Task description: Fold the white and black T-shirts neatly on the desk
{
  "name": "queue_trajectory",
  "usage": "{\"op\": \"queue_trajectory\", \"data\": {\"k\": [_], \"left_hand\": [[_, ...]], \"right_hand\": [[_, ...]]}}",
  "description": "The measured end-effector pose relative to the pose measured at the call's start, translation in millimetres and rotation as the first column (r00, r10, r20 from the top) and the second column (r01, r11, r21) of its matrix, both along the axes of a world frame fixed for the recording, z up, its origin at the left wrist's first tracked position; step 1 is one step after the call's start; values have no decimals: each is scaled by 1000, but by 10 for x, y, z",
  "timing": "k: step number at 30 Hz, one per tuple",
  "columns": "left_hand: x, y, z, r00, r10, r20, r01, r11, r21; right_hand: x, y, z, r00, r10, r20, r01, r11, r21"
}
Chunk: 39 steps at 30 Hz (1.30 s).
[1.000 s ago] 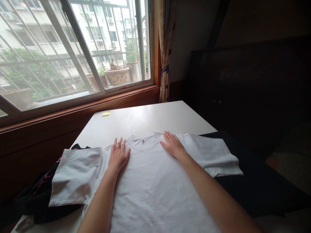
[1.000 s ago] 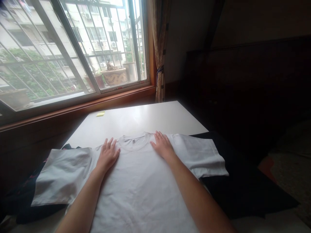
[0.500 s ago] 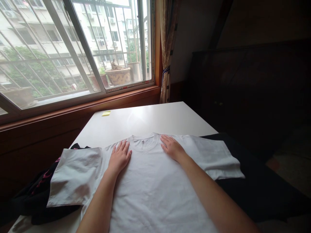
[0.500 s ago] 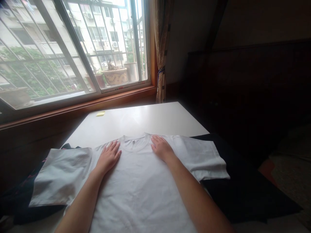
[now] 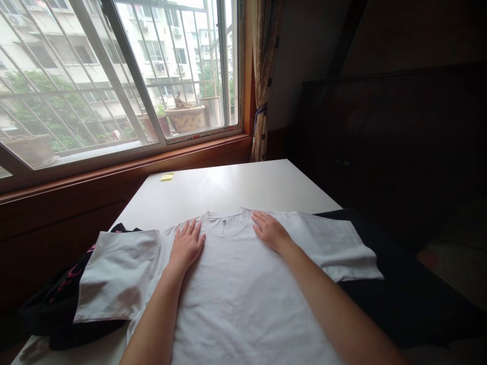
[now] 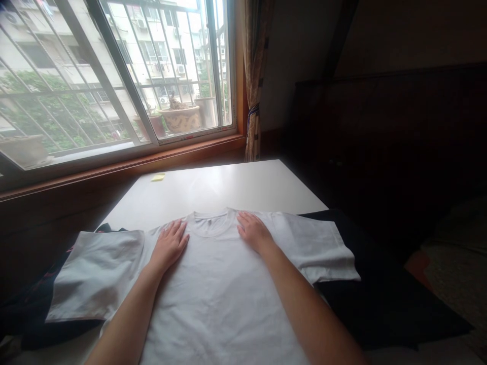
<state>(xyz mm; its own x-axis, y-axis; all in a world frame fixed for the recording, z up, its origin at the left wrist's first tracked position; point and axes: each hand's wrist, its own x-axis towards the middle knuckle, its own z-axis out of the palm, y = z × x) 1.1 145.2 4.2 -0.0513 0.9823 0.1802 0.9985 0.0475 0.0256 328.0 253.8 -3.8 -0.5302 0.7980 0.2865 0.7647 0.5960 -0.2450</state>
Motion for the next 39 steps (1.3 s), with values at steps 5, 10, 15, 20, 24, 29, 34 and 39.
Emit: {"op": "queue_trajectory", "data": {"k": [5,10,15,20,24,29,34,39], "left_hand": [[-33,6,24,994,-112,-18,113,989,99],[-51,24,-6,998,-56,14,56,998,1],[-30,18,-23,999,-29,23,30,998,-47],[-9,-1,13,998,-50,35,52,997,-52],[-19,-2,29,996,-74,47,77,994,-72],[-40,25,26,997,-65,42,68,994,-79],[-68,22,8,1000,-23,14,24,997,-71],[-102,-4,-49,999,41,-10,-42,998,-52]], "right_hand": [[-17,-18,38,1000,-14,-10,14,1000,10],[-45,-40,99,999,-38,4,38,999,5],[-273,-131,132,992,-123,7,123,992,14],[-778,-303,164,999,36,-10,-36,999,-6],[-1077,-408,147,989,150,-15,-150,988,-20],[-1097,-463,82,984,178,-14,-178,984,-18],[-1014,-470,72,975,222,-9,-223,974,-36],[-1002,-471,78,978,210,-8,-210,976,-47]]}}
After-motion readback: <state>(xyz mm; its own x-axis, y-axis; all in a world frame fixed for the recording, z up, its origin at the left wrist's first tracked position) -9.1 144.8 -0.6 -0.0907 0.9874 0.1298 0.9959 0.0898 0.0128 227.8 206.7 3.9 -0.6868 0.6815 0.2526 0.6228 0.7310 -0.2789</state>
